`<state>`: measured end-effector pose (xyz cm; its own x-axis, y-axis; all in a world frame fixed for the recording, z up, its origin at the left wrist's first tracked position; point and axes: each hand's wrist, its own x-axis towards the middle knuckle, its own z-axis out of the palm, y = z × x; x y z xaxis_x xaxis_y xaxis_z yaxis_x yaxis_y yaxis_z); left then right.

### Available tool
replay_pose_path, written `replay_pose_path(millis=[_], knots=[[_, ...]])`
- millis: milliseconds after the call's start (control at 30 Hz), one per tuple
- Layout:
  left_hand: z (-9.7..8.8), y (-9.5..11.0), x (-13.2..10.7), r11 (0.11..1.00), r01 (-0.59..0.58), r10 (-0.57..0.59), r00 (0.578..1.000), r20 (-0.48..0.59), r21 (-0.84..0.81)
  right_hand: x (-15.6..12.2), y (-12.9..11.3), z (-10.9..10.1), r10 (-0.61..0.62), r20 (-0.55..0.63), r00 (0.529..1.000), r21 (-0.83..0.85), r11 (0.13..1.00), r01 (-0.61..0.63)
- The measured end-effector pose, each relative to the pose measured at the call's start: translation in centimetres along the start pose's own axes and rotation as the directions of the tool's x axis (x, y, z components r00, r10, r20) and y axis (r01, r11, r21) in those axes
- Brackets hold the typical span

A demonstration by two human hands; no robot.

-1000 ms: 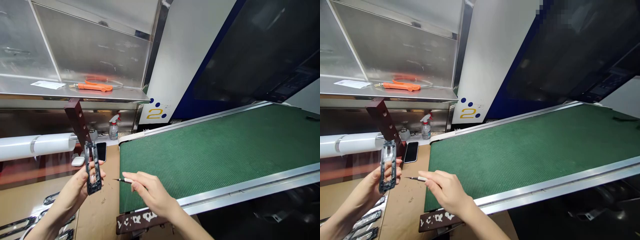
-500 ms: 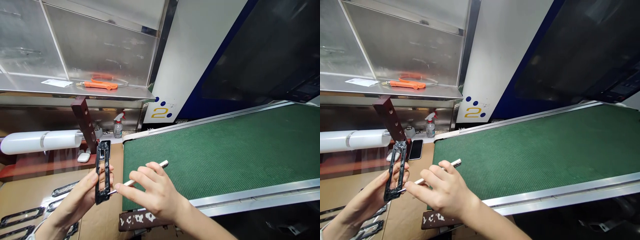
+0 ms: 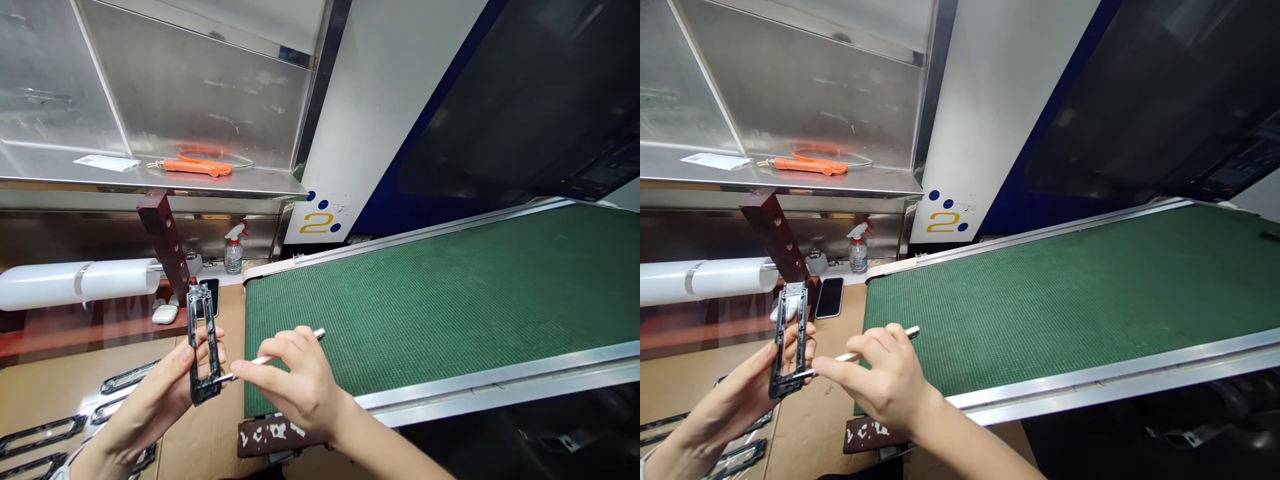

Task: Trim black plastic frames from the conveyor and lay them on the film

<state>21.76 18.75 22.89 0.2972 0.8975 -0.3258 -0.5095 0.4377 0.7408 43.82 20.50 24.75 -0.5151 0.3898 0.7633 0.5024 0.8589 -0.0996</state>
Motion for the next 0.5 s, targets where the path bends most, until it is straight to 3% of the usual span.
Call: replay_pose_path(millis=[67, 133, 267, 367, 500], knots=[[-0.1, 0.1, -0.2, 1.0, 0.001, -0.001, 1.0, -0.009, 0.0, -0.7, -0.5, 0.9, 0.161, -0.042, 0.986, 0.117, 0.981, -0.155], [-0.2, 0.2, -0.4, 1.0, -0.003, 0.003, 1.0, -0.011, 0.003, -1.5, -1.3, 1.8, 0.33, -0.039, 0.943, 0.289, 0.907, -0.306], [-0.8, 0.4, -1.0, 1.0, -0.007, 0.007, 1.0, -0.029, 0.001, -2.3, -3.3, 3.8, 0.588, 0.127, 0.799, 0.615, 0.586, -0.528], [-1.9, 0.3, -1.6, 1.0, -0.006, 0.005, 0.999, -0.05, -0.009, -2.1, -5.0, 5.5, 0.659, 0.297, 0.691, 0.693, 0.349, -0.631], [-3.9, 0.3, -2.9, 1.0, -0.005, 0.005, 0.999, -0.035, 0.009, -1.0, -7.1, 7.5, 0.658, 0.455, 0.6, 0.693, 0.162, -0.703]])
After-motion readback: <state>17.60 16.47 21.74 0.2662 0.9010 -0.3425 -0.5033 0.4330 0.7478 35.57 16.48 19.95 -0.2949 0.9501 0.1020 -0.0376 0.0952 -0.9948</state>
